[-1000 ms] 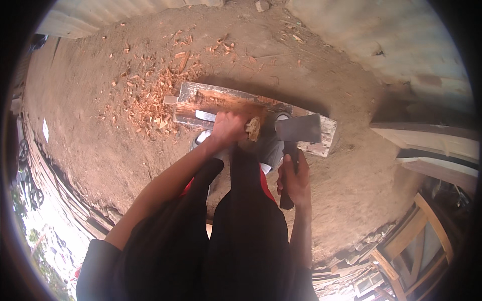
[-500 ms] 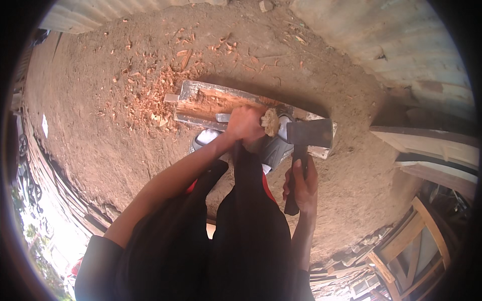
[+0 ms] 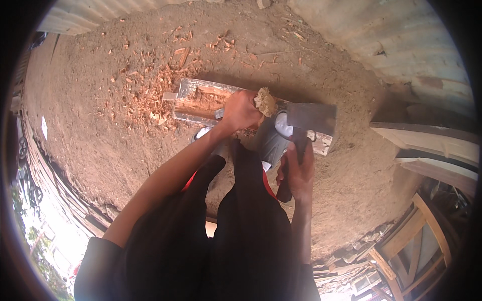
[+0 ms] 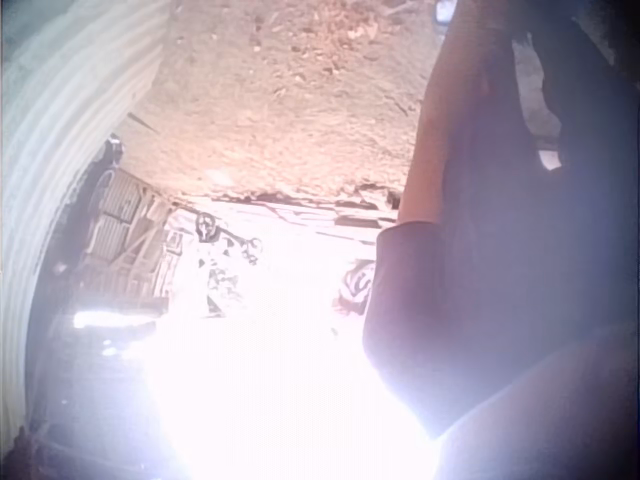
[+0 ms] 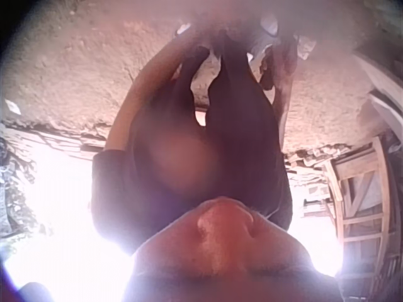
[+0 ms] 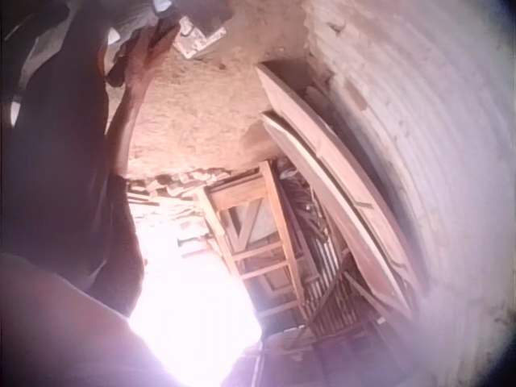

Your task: The person uses a chisel and mallet to carve a rectangular wooden block placed on the ground. They repeatedly strike the chisel to remove wood shavings and occasionally clear debris from the carved area.

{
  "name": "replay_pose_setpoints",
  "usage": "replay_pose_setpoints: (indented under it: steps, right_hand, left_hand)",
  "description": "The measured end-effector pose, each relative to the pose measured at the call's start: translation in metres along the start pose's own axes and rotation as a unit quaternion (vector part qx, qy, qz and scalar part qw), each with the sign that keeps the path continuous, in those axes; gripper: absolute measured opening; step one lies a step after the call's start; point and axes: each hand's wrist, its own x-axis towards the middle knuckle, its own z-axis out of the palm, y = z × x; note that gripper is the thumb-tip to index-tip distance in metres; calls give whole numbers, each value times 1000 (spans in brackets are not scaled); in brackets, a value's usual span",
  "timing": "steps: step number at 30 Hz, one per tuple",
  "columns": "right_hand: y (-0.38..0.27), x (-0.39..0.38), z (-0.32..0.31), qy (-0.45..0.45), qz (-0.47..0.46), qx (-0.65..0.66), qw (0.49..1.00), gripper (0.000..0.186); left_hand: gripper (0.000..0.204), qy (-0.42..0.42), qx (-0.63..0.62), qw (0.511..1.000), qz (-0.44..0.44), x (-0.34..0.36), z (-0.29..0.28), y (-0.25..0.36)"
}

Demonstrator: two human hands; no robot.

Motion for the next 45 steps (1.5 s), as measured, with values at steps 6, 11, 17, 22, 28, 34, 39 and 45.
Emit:
replay_pose_setpoints:
  steps: [6,11,17,22,28,34,39,45]
  right_hand:
    - [-7,14,4,-18,3,-7,1000,27]
    - [-5,20,3,-41,15,-44,998,33]
    - [-16,17,12,37,-22,38,998,28]
    - [-4,23,4,-41,27,-86,995,26]
    - [1,9,6,0,-8,59,998,41]
    - [-8,-6,2,-31,11,34,999,44]
    - [-5,-6,-2,-34,24,17,999,44]
    - [-5,-8,-9,-21,20,31,999,43]
  left_hand:
    - [21,19,6,1000,-8,1,-5,-4]
    - [22,-1,-5,1000,-29,0,-9,3]
    - [24,-1,33,999,11,-3,1,-5]
    - [26,7,66,997,40,-10,4,-10]
    - [29,-8,91,995,35,-14,5,-14]
    - [25,-3,12,994,105,-21,9,-2]
    - [33,-41,54,996,57,-13,6,0]
    - [44,-45,87,994,57,-13,-4,0]
